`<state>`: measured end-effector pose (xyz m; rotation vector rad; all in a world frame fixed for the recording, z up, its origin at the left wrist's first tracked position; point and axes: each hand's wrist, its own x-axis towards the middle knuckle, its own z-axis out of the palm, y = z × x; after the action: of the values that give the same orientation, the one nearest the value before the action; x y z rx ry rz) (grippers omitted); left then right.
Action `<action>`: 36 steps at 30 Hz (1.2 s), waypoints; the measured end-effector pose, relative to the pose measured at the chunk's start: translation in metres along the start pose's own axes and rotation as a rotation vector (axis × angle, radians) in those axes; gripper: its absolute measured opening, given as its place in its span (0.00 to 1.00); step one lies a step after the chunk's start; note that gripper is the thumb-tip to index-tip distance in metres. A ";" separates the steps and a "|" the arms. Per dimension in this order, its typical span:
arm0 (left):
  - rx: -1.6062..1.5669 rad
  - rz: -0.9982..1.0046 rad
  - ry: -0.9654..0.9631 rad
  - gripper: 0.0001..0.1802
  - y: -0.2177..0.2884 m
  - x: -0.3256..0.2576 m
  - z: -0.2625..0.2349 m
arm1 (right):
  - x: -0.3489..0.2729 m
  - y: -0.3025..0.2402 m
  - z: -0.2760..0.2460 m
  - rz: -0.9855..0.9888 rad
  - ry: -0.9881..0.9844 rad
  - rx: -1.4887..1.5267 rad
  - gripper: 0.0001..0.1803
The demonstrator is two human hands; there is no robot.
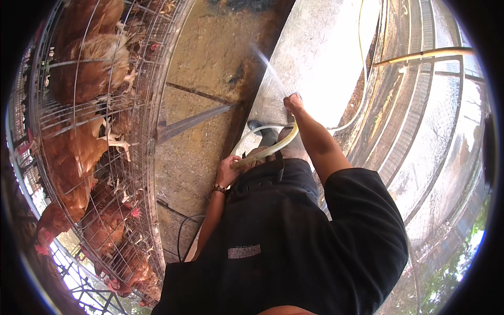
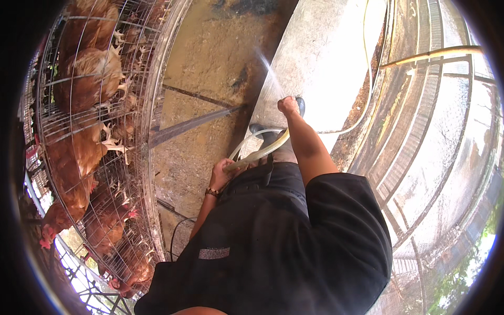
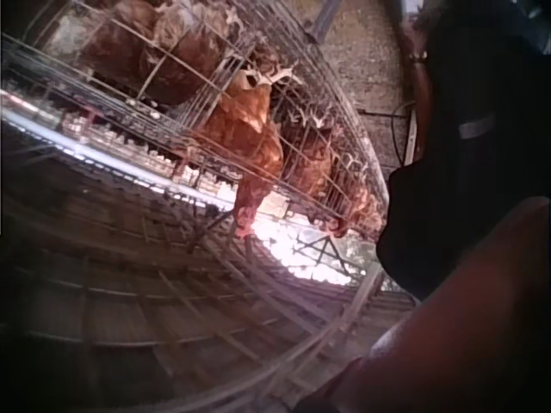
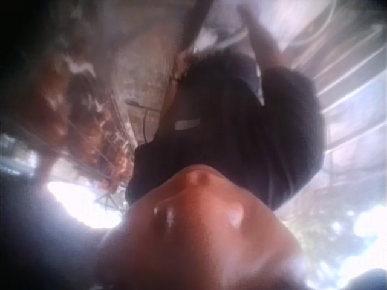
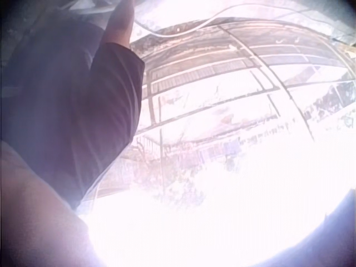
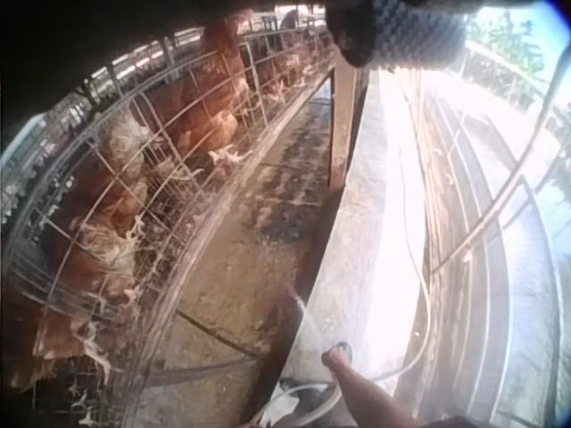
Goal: The person uses a hose to spray water along a narrow concrete walkway in a chicken coop, moving back and forth to rinse the surface. The person walks along the walkway while directing the water stream toward the floor and adjacent areas.
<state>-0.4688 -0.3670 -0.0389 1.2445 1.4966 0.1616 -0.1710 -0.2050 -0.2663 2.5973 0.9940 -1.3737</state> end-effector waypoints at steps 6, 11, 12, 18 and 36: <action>-0.137 -0.031 0.013 0.21 0.031 0.020 0.027 | 0.025 -0.004 -0.045 -0.128 0.016 0.015 0.14; -0.176 -0.026 0.018 0.20 0.067 0.043 0.050 | 0.044 -0.011 -0.093 -0.152 0.010 0.027 0.15; -0.161 -0.030 0.019 0.20 0.077 0.047 0.054 | 0.049 -0.009 -0.100 -0.169 0.030 0.050 0.15; -0.080 -0.062 -0.008 0.19 0.140 0.081 0.076 | 0.085 -0.010 -0.164 -0.377 -0.106 0.118 0.12; -0.017 0.774 0.262 0.24 0.442 0.149 0.022 | 0.145 -0.073 -0.435 -0.351 -0.201 0.213 0.16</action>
<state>-0.1619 -0.0753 0.1575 1.7870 1.1441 0.8715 0.1640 0.0664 -0.0931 2.4349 1.3876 -1.8718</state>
